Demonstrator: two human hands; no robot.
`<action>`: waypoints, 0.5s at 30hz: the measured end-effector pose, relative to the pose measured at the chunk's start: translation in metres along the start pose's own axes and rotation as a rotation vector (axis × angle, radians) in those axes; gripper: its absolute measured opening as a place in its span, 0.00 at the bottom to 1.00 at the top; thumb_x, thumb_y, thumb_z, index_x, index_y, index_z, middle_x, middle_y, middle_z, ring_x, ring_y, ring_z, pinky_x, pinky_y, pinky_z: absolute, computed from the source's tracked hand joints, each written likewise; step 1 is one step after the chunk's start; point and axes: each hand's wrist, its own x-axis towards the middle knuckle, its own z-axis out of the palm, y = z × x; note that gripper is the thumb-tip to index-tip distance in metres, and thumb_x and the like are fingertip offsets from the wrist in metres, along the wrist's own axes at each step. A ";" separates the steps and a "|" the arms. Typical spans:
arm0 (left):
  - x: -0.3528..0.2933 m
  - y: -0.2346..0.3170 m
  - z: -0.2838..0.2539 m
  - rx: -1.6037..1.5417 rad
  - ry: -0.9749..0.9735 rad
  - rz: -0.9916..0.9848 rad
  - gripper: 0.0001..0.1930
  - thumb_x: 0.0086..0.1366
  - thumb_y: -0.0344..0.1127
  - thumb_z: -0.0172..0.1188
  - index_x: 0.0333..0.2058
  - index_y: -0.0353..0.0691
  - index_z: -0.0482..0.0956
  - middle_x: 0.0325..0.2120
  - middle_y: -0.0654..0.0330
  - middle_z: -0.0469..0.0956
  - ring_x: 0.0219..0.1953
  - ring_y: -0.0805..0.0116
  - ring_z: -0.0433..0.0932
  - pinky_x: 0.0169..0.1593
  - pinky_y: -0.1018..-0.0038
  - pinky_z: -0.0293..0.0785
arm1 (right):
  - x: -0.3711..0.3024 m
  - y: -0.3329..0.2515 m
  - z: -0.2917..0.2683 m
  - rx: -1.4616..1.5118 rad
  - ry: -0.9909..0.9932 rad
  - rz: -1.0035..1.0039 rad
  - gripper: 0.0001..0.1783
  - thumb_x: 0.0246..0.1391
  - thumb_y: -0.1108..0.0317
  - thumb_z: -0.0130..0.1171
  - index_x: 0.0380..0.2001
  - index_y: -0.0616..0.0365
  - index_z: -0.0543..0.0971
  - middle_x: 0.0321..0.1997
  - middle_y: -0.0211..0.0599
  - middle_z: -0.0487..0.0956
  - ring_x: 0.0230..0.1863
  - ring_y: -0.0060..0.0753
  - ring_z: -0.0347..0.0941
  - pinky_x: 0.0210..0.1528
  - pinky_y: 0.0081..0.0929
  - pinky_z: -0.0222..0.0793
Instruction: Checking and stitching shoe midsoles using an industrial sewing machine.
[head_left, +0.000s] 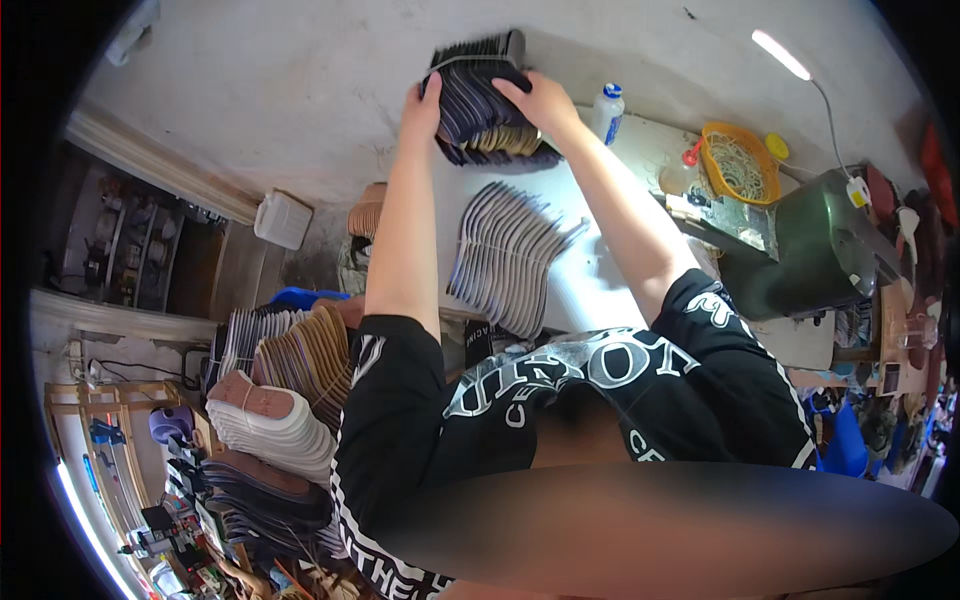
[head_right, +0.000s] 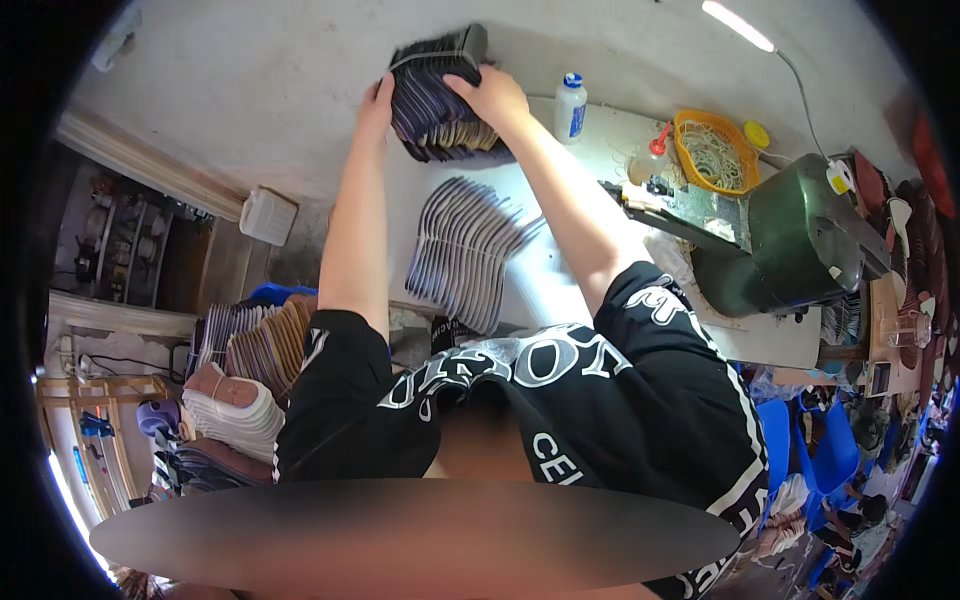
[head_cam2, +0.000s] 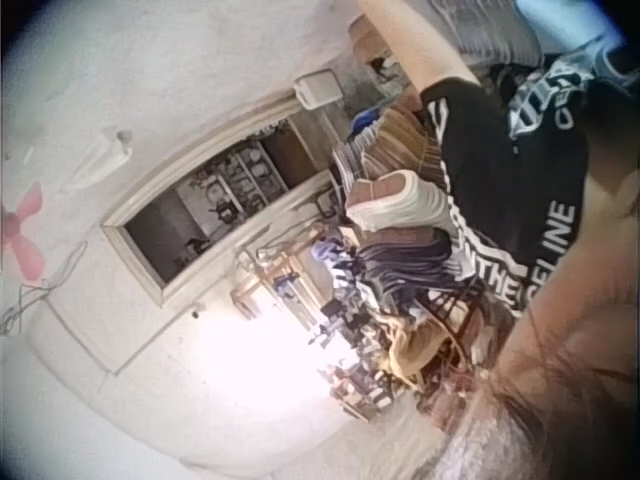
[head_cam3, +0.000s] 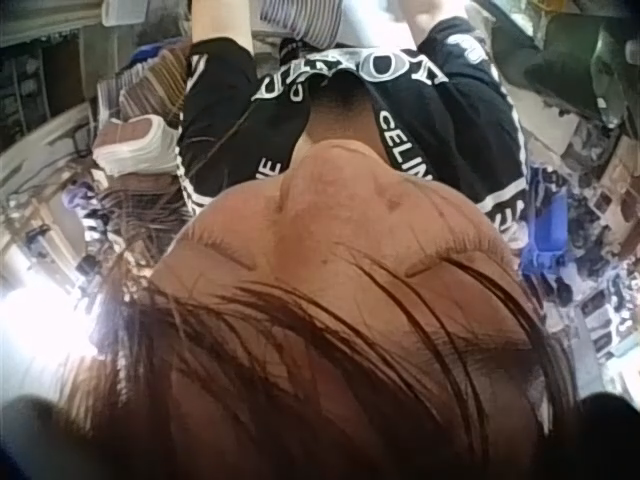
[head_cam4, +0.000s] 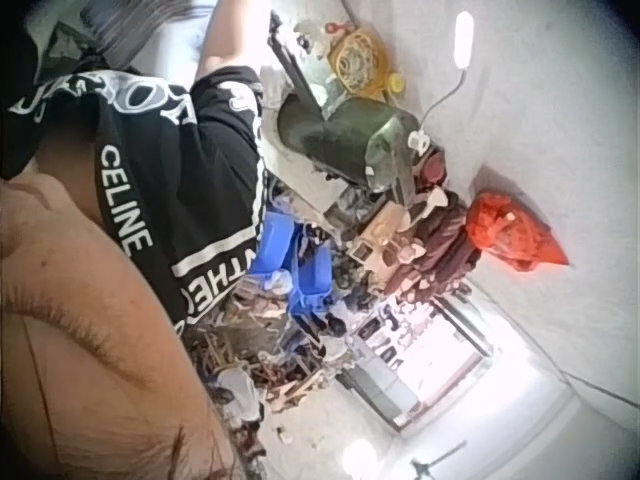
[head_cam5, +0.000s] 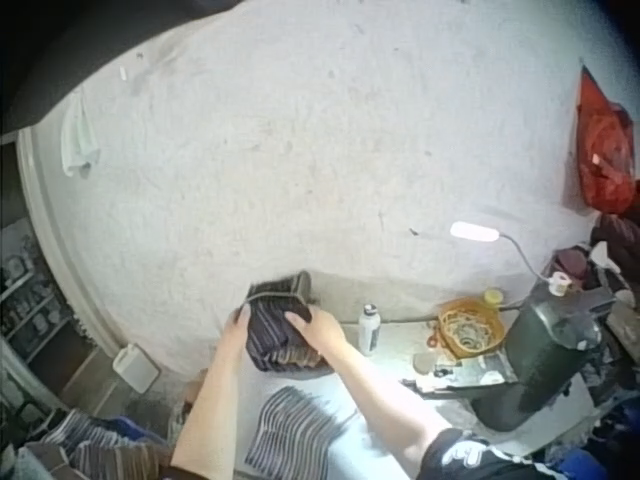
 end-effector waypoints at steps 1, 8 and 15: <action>-0.013 -0.002 0.012 -0.089 -0.040 0.032 0.34 0.64 0.59 0.49 0.52 0.31 0.68 0.49 0.50 0.73 0.50 0.64 0.71 0.54 0.72 0.64 | -0.002 0.017 0.003 0.020 0.086 -0.032 0.34 0.48 0.43 0.59 0.47 0.62 0.74 0.43 0.50 0.79 0.46 0.48 0.75 0.48 0.38 0.69; -0.103 -0.070 -0.034 0.007 -0.147 -0.209 0.35 0.64 0.61 0.47 0.57 0.35 0.63 0.53 0.55 0.70 0.57 0.63 0.65 0.59 0.65 0.58 | -0.169 0.067 -0.005 0.028 0.174 -0.196 0.47 0.51 0.54 0.61 0.64 0.66 0.49 0.64 0.58 0.59 0.65 0.54 0.53 0.66 0.44 0.45; -0.207 -0.098 -0.020 0.090 -0.227 -0.381 0.29 0.63 0.51 0.55 0.50 0.27 0.67 0.47 0.48 0.73 0.47 0.61 0.72 0.52 0.69 0.66 | -0.279 0.125 0.002 0.654 -0.428 0.379 0.17 0.57 0.63 0.56 0.44 0.64 0.73 0.39 0.39 0.78 0.40 0.21 0.72 0.41 0.22 0.66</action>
